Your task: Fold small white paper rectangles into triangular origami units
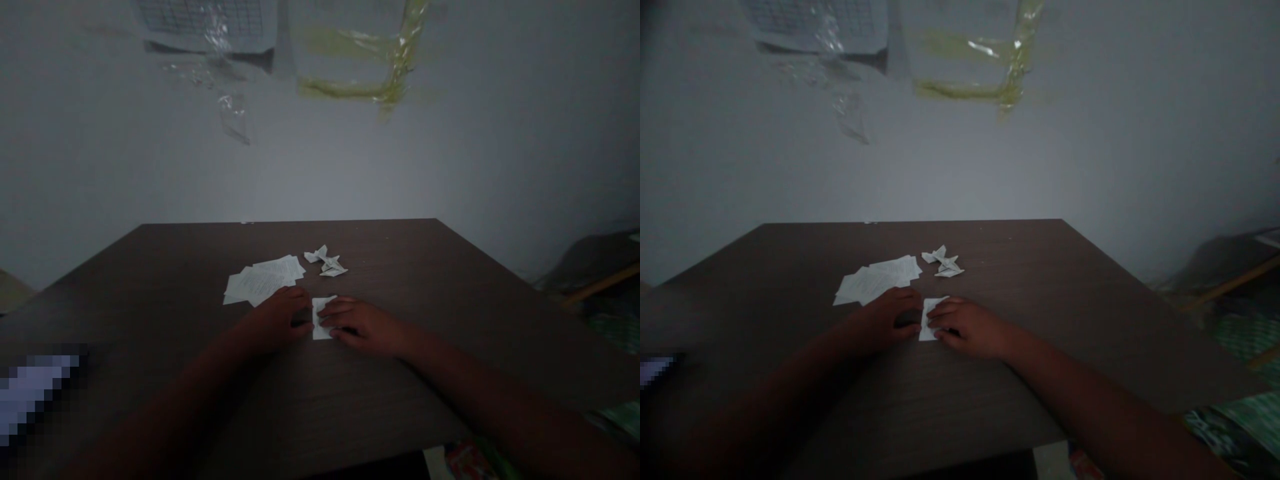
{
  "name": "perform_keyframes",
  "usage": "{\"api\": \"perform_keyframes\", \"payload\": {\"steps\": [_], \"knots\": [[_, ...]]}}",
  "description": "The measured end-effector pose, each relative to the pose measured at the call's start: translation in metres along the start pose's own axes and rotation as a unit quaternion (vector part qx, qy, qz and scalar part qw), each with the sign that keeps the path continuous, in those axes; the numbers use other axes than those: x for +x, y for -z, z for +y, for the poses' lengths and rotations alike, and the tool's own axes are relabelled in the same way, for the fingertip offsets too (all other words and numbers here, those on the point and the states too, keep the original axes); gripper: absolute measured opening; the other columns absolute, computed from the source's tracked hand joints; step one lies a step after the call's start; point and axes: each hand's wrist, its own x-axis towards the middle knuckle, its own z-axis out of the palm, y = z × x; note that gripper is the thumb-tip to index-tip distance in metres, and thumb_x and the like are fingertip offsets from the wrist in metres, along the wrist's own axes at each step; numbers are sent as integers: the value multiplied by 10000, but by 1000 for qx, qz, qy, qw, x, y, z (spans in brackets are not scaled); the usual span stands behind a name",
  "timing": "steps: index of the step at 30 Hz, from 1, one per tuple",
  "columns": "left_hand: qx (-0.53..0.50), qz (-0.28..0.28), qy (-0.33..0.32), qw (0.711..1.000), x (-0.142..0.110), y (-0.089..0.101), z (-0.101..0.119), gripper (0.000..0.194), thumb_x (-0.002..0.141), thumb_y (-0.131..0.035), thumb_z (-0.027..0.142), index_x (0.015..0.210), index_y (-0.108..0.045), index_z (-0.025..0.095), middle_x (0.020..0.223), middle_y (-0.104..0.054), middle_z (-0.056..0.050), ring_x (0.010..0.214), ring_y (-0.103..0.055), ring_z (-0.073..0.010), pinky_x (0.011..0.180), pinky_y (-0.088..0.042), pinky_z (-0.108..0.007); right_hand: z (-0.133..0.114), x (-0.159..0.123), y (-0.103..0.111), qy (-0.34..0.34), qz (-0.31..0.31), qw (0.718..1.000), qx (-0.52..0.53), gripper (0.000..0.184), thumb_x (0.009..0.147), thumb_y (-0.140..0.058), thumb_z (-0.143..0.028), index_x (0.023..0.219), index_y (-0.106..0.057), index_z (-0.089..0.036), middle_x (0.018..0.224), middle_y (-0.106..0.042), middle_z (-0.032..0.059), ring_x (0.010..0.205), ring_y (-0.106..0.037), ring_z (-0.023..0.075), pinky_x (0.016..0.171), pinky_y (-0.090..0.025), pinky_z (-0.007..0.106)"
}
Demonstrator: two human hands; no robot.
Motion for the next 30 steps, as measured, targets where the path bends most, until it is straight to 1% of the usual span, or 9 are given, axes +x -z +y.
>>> {"api": "perform_keyframes", "payload": {"steps": [4,7,11,15,18,21,23,26,30], "knots": [[3,6,-5,1000,0,-1,-1,215,972,-751,258,1184,-765,225,1294,-778,-116,1233,-727,-310,1153,-616,-488,0,-1,0,-3,-3,1000,1,296,1186,-639,-288,1403,-829,-222,1447,-834,143,1428,-740,287,1314,-527,563],[11,13,-10,1000,1,-2,-2,211,971,-757,250,1181,-756,234,1297,-774,-108,1236,-725,-304,1153,-615,-469,-1,-1,0,-10,-4,1000,1,288,1169,-665,-274,1403,-828,-235,1442,-839,134,1427,-743,282,1323,-516,555],[10,7,-5,1000,1,-1,0,230,978,-753,245,1208,-761,226,1327,-769,-114,1256,-721,-307,1162,-605,-469,-1,-1,1,-7,-4,1000,3,295,1165,-657,-252,1405,-821,-200,1453,-833,166,1437,-740,299,1334,-494,594],[7,2,2,1000,1,0,1,206,963,-765,232,1169,-767,213,1291,-775,-116,1235,-733,-314,1134,-616,-474,-1,-1,0,-1,-3,1000,1,292,1157,-665,-254,1396,-824,-200,1422,-844,161,1409,-754,300,1298,-537,585],[12,9,-9,1000,1,0,0,168,968,-763,240,1134,-765,218,1253,-780,-105,1206,-733,-305,1132,-619,-478,-2,-1,1,-7,-2,1000,-4,294,1156,-672,-257,1405,-823,-216,1423,-843,145,1407,-753,288,1312,-528,570],[21,7,-8,1000,0,0,0,213,976,-760,236,1187,-768,211,1283,-781,-115,1213,-733,-304,1138,-619,-472,-3,-1,1,-8,-2,1000,-3,298,1156,-672,-247,1413,-820,-222,1431,-842,143,1414,-748,292,1329,-504,595],[21,4,-4,1000,1,-1,-1,246,982,-756,227,1227,-766,206,1318,-778,-123,1236,-731,-308,1148,-616,-475,-4,-1,2,-7,-2,1000,0,296,1156,-673,-250,1411,-822,-227,1432,-841,142,1416,-748,290,1326,-509,587],[14,6,-4,1000,1,-3,-3,229,977,-769,226,1205,-767,209,1318,-779,-122,1255,-730,-319,1161,-613,-491,-4,0,2,-10,-2,1000,0,289,1160,-671,-255,1402,-826,-226,1439,-837,141,1426,-743,283,1325,-516,561],[4,11,-9,1000,2,-4,-5,226,969,-782,238,1194,-774,216,1304,-780,-118,1253,-730,-320,1168,-611,-500,-4,0,2,-12,-7,1000,0,298,1158,-671,-249,1411,-822,-208,1447,-834,154,1427,-742,296,1328,-510,589]]}}
